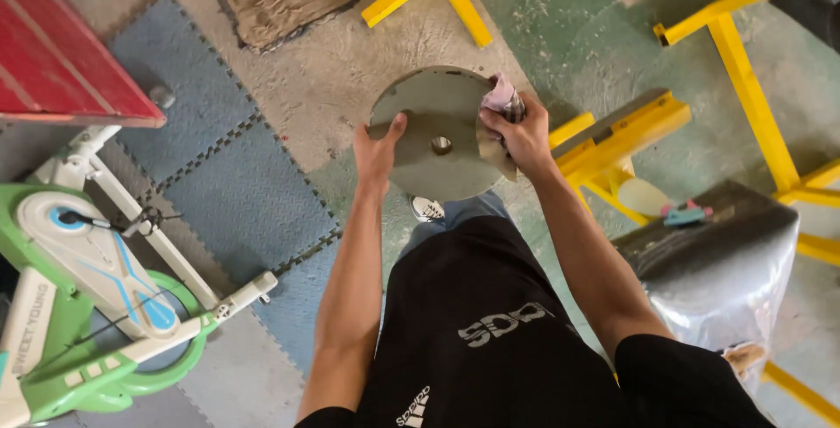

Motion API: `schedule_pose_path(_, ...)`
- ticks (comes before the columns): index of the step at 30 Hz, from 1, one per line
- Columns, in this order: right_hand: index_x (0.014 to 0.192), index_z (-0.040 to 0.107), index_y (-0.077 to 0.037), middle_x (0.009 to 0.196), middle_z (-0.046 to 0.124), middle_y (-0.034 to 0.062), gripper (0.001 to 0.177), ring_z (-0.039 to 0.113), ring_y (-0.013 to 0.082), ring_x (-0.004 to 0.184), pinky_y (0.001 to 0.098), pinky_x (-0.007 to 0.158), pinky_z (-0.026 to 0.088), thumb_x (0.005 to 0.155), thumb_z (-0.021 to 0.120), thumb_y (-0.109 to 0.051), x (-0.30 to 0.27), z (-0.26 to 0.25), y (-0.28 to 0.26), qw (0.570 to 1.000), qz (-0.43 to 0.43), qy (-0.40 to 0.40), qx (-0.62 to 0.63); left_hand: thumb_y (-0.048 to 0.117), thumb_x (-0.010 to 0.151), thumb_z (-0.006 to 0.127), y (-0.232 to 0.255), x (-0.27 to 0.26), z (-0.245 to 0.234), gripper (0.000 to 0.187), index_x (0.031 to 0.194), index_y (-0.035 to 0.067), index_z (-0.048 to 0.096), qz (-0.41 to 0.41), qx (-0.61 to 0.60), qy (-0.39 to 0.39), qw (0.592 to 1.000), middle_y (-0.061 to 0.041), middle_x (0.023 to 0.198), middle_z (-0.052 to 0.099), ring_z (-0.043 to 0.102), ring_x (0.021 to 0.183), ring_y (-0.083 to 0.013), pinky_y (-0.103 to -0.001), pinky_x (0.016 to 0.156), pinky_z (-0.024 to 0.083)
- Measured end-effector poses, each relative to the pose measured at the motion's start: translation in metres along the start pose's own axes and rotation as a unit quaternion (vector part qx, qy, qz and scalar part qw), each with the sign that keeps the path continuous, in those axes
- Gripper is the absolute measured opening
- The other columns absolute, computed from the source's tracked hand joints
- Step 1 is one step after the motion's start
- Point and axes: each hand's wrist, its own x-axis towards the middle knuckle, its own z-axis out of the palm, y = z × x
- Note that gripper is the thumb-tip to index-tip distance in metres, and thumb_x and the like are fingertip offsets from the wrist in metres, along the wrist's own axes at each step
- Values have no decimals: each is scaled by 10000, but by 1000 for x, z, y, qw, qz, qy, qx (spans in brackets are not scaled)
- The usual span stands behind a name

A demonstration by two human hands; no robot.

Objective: The recorder uses a spray bottle and a cloth to clean a weight plate and gym equipment.

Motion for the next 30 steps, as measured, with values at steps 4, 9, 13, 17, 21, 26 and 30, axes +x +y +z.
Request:
schedule_pose_path(4,986,624,3,812,661,21,202,603,86,665,261,571,487,887,800,-14,78,29,-4,999,-1,-49,2,581,688,877,-7,62,-7,926,1282,-52,553,-25,-35,36,998,-181,1197,690,685,1079,-268,-397,887,560)
schedule_pose_path(9,1010,654,-15,829,680,17,196,618,83,670,266,571,487,869,791,-21,186,61,-24,994,26,-106,-31,568,704,875,42,132,6,948,1314,-70,528,-70,-34,101,992,-190,1213,681,688,1086,-286,-405,881,565)
schedule_pose_path(13,1014,663,-16,817,692,14,211,622,81,670,254,590,497,871,815,-44,264,75,-45,989,29,-101,-101,548,687,879,87,179,17,899,1290,-43,570,-90,-28,141,985,-169,1181,690,681,1053,-273,-400,859,557)
schedule_pose_path(17,993,663,-19,821,694,4,222,634,71,687,244,608,515,861,832,-81,310,94,-68,982,48,-134,-121,545,722,875,105,208,20,804,1207,-45,623,-81,-25,160,983,-157,1119,708,691,994,-254,-388,840,564)
schedule_pose_path(21,977,660,-30,793,682,7,218,609,75,650,252,556,471,868,828,-116,345,117,-95,973,58,-145,-172,469,743,878,122,244,19,709,1172,-33,624,-39,-129,143,980,-140,1088,715,686,952,-213,-363,810,573)
schedule_pose_path(26,973,658,-37,780,679,2,224,612,70,643,245,565,485,888,836,-143,386,137,-77,971,46,-147,-183,433,806,855,129,303,6,639,1169,-35,613,-59,-64,139,986,-143,1081,708,683,949,-209,-362,807,575)
schedule_pose_path(30,976,642,-59,765,672,-21,255,601,59,616,248,536,476,877,831,-198,416,167,-59,983,65,-129,-115,402,879,894,111,375,-12,686,1240,-72,553,-14,61,133,989,-165,1173,661,633,1066,-215,-362,911,516)
